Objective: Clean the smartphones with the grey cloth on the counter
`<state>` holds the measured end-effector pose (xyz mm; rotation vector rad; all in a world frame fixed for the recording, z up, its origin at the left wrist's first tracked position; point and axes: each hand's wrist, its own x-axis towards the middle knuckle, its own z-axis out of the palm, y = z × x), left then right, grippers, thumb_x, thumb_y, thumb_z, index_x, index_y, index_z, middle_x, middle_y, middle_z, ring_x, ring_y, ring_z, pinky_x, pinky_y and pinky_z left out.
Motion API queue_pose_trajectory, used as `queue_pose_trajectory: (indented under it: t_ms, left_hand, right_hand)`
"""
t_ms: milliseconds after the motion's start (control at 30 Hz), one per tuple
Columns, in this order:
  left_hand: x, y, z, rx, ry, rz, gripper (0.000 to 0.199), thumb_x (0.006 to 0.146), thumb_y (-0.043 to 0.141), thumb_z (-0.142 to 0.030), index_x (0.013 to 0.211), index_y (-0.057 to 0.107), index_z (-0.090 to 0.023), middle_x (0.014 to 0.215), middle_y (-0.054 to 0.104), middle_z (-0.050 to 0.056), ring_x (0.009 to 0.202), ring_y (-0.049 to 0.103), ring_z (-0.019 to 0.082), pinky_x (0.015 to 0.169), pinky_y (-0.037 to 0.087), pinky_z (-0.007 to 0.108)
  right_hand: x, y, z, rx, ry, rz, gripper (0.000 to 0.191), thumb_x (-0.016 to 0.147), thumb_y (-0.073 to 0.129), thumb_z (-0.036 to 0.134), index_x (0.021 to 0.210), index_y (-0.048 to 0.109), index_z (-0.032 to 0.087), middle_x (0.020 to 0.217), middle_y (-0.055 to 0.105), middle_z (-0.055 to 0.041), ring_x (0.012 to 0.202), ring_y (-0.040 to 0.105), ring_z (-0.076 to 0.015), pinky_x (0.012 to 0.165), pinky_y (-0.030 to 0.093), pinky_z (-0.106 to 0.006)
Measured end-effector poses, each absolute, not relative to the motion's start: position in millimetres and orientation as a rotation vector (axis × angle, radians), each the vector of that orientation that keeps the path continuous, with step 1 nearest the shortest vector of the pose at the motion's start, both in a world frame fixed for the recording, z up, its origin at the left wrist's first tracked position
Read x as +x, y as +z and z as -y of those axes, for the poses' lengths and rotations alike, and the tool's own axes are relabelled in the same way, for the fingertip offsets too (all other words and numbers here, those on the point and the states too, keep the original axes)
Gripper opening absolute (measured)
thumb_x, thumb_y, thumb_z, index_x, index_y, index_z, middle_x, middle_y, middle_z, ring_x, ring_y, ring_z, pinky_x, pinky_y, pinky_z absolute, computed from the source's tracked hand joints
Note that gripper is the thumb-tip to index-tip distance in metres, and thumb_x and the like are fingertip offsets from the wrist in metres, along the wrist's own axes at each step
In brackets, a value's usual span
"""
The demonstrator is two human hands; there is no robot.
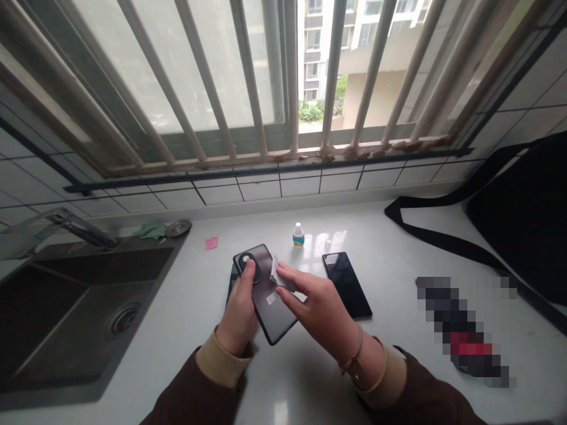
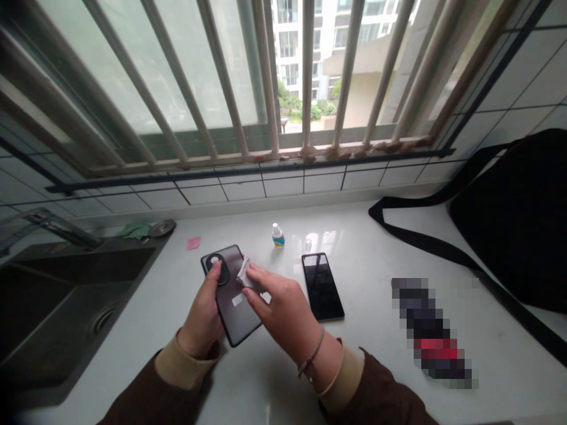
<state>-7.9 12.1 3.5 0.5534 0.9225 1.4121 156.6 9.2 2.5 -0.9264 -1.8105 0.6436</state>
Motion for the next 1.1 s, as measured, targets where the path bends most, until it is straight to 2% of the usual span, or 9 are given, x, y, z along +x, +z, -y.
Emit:
queue_pose_trajectory:
  t_ms: [233,333,433,533,633,767,933,1000,1100]
  left_hand:
    - [-12,14,-17,0.506,1.690,-0.926,0.061,0.090,0.064,-0.074,0.116,0.072,-0.019,0.090,0.077,0.006,0.077,0.074,0.022,0.074,0.062,0.037]
    - [-16,18,-22,0.437,1.834,-0.931,0.059,0.090,0.063,-0.076,0.111,0.070,-0.021,0.087,0.073,0.003,0.075,0.071,0.020,0.070,0.060,0.033]
    - [-17,18,-25,0.405,1.890,-0.967,0.062,0.088,0.065,-0.078,0.108,0.067,-0.020,0.084,0.068,0.001,0.077,0.070,0.019,0.072,0.060,0.033]
    - [-17,16,-23,0.500,1.776,-0.978,0.066,0.082,0.071,-0.080,0.113,0.063,-0.022,0.082,0.063,-0.002,0.070,0.065,0.016,0.065,0.056,0.028]
    - [-15,11,-19,0.644,1.614,-1.007,0.064,0.078,0.084,-0.067,0.118,0.061,-0.023,0.082,0.060,-0.005,0.065,0.058,0.011,0.060,0.049,0.021]
    - [-13,2,-16,0.836,1.431,-1.111,0.061,0.081,0.081,-0.067,0.116,0.064,-0.020,0.085,0.064,-0.001,0.073,0.061,0.014,0.068,0.052,0.024]
    - [-14,-12,-21,0.927,1.217,-1.229,0.078,0.084,0.086,-0.052,0.146,0.051,-0.020,0.116,0.069,0.009,0.098,0.069,0.020,0.092,0.054,0.033]
    - [-16,-18,-22,0.990,1.161,-1.309,0.090,0.083,0.088,-0.046,0.156,0.041,-0.021,0.123,0.066,0.011,0.105,0.070,0.022,0.097,0.055,0.037]
    - [-18,-25,-22,1.114,1.113,-1.330,0.088,0.079,0.090,-0.042,0.153,0.047,-0.019,0.132,0.063,0.017,0.115,0.068,0.029,0.103,0.054,0.045]
  right_hand:
    - [154,3,-6,-0.898,0.787,1.831,0.025,0.096,0.068,0.014,0.116,0.081,0.023,0.122,0.082,-0.0052,0.112,0.080,-0.0219,0.102,0.062,-0.032]
    - [155,9,-3,-1.043,0.813,1.859,0.016,0.097,0.066,0.017,0.102,0.080,0.022,0.095,0.084,-0.0022,0.084,0.079,-0.0185,0.078,0.061,-0.029]
    - [160,18,-2,-1.166,0.785,1.825,0.011,0.097,0.064,0.021,0.090,0.072,0.020,0.072,0.071,0.0012,0.064,0.065,-0.0149,0.063,0.050,-0.028]
    - [163,24,-2,-1.024,0.916,1.752,0.011,0.098,0.059,0.020,0.089,0.067,0.020,0.075,0.065,0.0015,0.068,0.061,-0.0140,0.065,0.049,-0.026]
    - [161,23,-3,-0.841,1.081,1.706,0.011,0.098,0.060,0.023,0.092,0.069,0.021,0.098,0.067,-0.0041,0.089,0.066,-0.0167,0.077,0.056,-0.027]
    - [158,17,-5,-0.900,1.166,1.682,0.012,0.099,0.061,0.026,0.099,0.072,0.022,0.124,0.066,-0.0095,0.110,0.068,-0.0204,0.078,0.059,-0.026]
    - [163,11,-12,-1.318,0.866,1.774,0.013,0.101,0.059,0.023,0.096,0.071,0.021,0.093,0.075,-0.0050,0.085,0.070,-0.0203,0.078,0.052,-0.030]
    - [165,8,-16,-1.451,0.761,1.812,0.013,0.101,0.059,0.023,0.094,0.070,0.020,0.092,0.076,-0.0063,0.082,0.071,-0.0209,0.075,0.049,-0.030]
    - [166,2,-21,-1.565,0.677,1.884,0.013,0.102,0.059,0.022,0.095,0.070,0.019,0.093,0.077,-0.0078,0.082,0.071,-0.0214,0.073,0.046,-0.029]
